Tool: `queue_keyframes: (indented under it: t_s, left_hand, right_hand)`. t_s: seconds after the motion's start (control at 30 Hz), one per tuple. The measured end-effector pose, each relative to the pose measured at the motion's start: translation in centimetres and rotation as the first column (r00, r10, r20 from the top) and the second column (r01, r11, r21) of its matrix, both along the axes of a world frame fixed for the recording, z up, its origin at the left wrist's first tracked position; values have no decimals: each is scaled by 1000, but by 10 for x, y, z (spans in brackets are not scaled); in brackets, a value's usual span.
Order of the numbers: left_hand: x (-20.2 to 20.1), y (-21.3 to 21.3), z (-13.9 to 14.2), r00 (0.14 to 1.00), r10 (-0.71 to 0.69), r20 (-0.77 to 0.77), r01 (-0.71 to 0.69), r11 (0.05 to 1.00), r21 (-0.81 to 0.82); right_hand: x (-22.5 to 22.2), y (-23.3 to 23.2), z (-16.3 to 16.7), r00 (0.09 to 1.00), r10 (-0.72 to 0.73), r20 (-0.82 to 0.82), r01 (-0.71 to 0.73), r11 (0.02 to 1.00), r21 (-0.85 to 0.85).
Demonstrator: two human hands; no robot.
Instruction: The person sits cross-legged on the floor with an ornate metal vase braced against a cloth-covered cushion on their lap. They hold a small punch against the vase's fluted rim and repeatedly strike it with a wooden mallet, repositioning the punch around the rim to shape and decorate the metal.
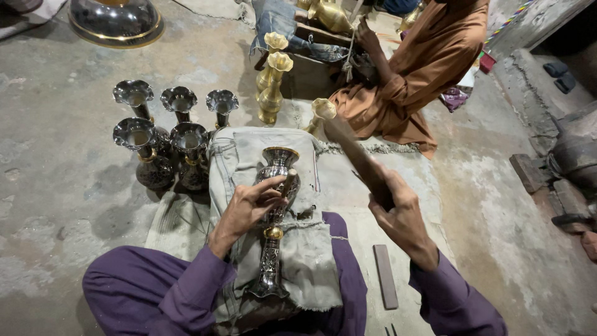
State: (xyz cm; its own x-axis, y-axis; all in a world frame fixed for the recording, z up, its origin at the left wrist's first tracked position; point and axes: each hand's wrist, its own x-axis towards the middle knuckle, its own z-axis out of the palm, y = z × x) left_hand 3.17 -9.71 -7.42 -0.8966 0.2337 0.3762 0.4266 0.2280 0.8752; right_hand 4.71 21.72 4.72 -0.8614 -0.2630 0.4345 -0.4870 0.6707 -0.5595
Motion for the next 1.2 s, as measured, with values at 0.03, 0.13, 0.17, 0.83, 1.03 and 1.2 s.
queue_keyframes:
  t_s: [0.03,0.13,0.17,0.83,1.03,1.2]
  left_hand:
    - [0,0,0,1000,-5,7,5,1000,12]
    - [0,-1,1,1000,3,23,-3,1000,-14]
    - [0,-1,2,1000,-8,27,7,1000,8]
    - [-2,-7,3,997,-45,65,43,999,32]
    - [-4,-7,5,997,-34,65,34,999,9]
    - [-3,-9,6,999,-43,27,44,999,-3]
  right_hand:
    - [1,0,1,999,-4,-50,13,983,184]
    - [2,0,4,991,-34,-133,91,886,454]
    - [2,1,4,990,-78,-115,116,917,381]
    - [-5,1,-8,999,-27,-24,31,985,172]
    - [-7,3,-6,992,66,-107,-53,991,124]
    - [-8,1,-8,980,-47,-191,121,911,394]
